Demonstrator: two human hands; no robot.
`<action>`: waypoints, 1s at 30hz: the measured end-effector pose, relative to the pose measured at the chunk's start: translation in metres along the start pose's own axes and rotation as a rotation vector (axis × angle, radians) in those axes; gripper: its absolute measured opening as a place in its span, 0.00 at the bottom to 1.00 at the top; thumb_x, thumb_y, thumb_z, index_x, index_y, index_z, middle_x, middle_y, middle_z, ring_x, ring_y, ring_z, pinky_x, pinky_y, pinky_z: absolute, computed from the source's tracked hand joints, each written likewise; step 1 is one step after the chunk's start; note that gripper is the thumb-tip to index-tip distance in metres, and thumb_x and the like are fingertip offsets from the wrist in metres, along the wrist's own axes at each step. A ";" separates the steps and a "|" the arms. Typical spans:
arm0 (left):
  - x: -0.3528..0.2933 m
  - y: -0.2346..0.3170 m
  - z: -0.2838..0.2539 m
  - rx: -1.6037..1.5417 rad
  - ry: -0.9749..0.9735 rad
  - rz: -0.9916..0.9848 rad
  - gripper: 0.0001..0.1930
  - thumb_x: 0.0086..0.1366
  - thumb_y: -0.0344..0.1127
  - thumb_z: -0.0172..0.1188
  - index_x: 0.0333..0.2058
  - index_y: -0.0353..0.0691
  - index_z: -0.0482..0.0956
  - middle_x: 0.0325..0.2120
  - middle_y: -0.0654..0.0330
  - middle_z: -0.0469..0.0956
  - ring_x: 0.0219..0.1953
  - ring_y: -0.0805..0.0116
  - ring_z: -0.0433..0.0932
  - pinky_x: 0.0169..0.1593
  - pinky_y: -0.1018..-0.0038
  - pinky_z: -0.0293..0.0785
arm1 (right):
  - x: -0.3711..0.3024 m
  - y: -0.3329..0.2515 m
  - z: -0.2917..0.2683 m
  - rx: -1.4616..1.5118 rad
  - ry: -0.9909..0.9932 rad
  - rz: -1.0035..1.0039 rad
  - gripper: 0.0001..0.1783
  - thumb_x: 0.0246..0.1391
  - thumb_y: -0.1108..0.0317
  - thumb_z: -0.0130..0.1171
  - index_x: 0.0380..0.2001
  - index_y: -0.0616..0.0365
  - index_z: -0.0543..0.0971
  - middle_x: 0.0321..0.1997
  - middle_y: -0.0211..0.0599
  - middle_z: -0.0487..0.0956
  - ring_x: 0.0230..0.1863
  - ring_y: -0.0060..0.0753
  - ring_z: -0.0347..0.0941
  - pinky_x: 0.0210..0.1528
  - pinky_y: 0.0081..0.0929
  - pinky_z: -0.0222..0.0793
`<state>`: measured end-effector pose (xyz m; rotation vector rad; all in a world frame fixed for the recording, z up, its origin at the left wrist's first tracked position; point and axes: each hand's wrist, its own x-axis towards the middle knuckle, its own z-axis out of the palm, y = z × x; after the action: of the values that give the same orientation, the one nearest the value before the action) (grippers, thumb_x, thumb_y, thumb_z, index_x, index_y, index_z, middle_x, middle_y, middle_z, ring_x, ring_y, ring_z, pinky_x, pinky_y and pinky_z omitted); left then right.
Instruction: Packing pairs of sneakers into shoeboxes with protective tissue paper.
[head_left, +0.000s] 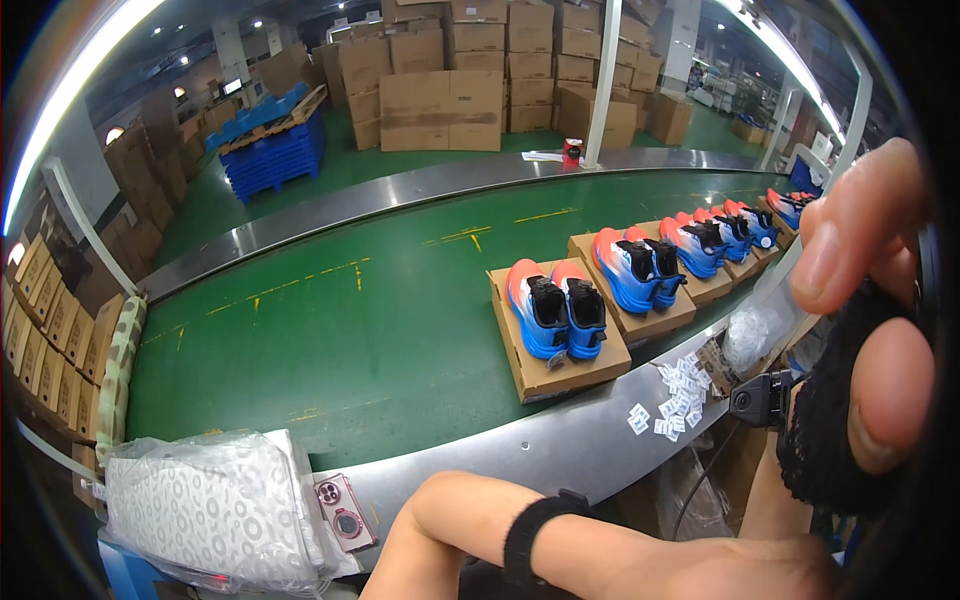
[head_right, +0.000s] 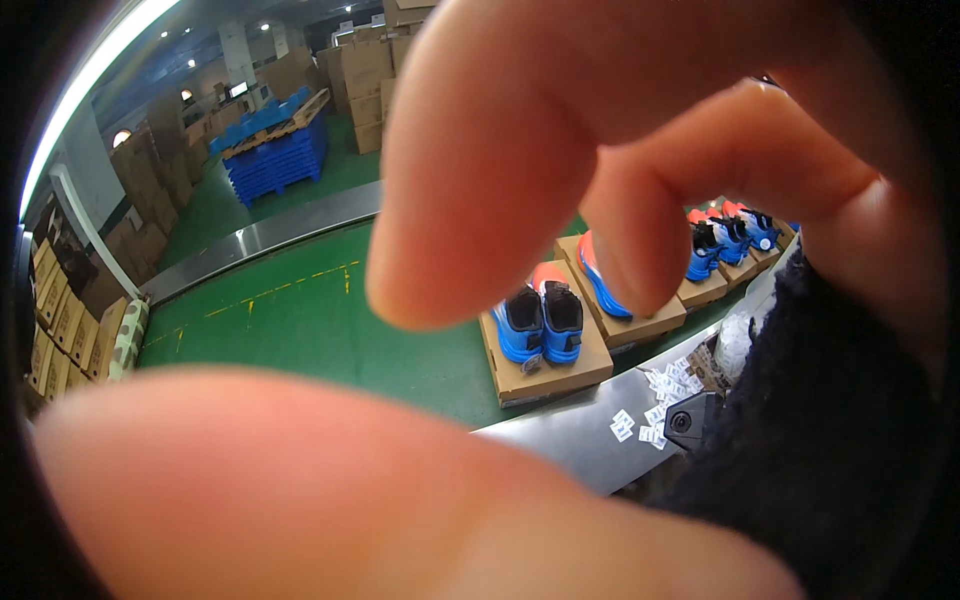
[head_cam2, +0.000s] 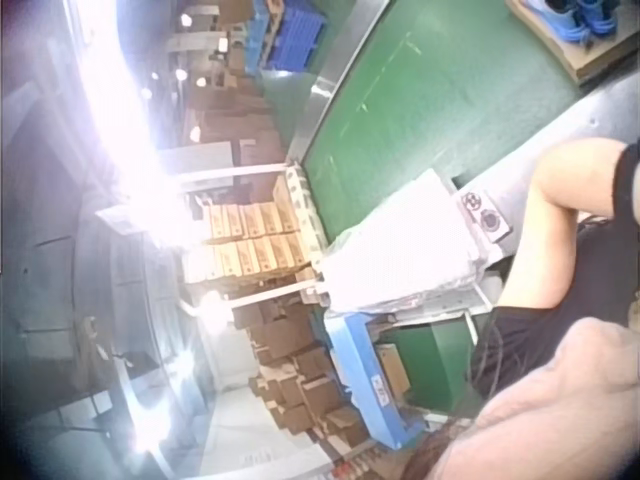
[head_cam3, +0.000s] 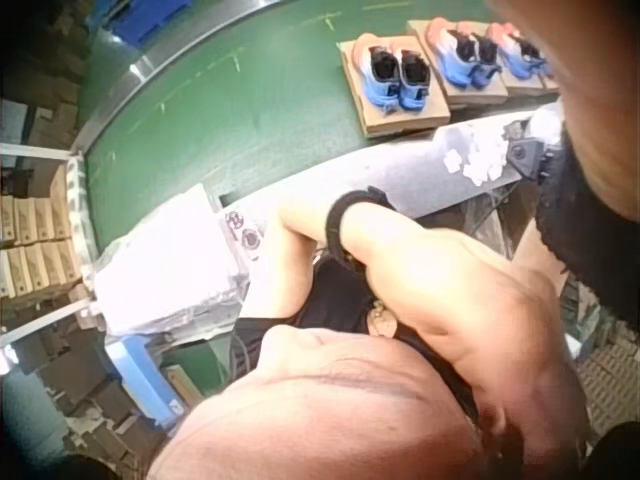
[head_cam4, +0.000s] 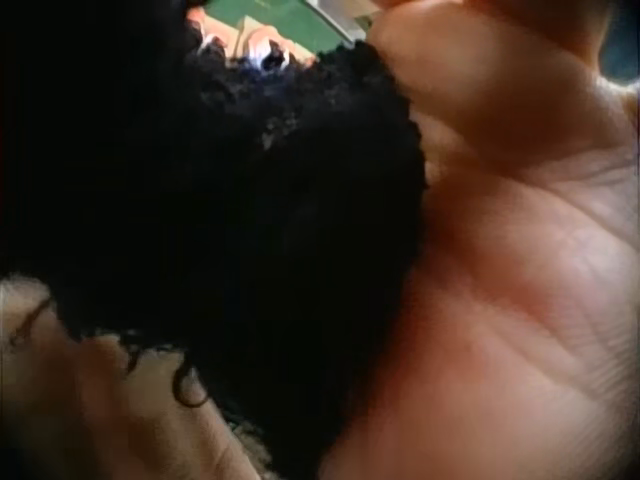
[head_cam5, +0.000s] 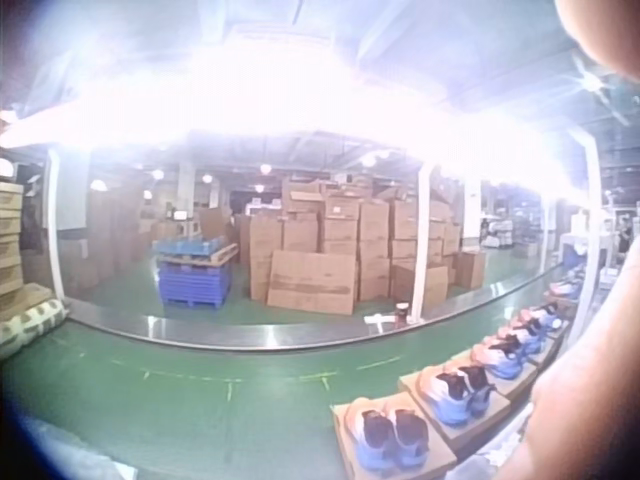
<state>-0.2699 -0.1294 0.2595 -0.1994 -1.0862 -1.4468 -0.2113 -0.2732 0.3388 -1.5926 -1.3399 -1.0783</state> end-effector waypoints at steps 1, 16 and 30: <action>0.001 -0.007 -0.005 -0.044 0.016 -0.053 0.12 0.61 0.32 0.42 0.40 0.32 0.70 0.39 0.49 0.71 0.40 0.61 0.72 0.39 0.69 0.72 | 0.000 0.001 -0.001 0.003 -0.004 -0.001 0.27 0.51 0.53 0.48 0.46 0.65 0.64 0.49 0.53 0.63 0.48 0.43 0.62 0.44 0.33 0.62; -0.208 0.016 -0.105 0.675 1.431 -0.289 0.11 0.59 0.37 0.49 0.37 0.37 0.71 0.28 0.61 0.73 0.28 0.75 0.72 0.28 0.80 0.70 | -0.018 0.005 -0.012 -0.006 -0.124 0.016 0.24 0.53 0.55 0.46 0.43 0.66 0.67 0.46 0.51 0.67 0.45 0.39 0.65 0.42 0.30 0.64; -0.380 -0.004 -0.035 0.631 2.024 0.234 0.09 0.57 0.36 0.51 0.34 0.37 0.71 0.23 0.58 0.73 0.24 0.66 0.73 0.25 0.73 0.70 | -0.291 0.238 0.183 -0.738 -0.516 1.382 0.13 0.50 0.62 0.45 0.40 0.51 0.68 0.37 0.45 0.73 0.35 0.43 0.72 0.34 0.34 0.67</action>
<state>-0.1688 0.1071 -0.0226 1.2867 0.2777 -0.4210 0.0217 -0.2330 -0.0061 -2.7260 0.2176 -0.2190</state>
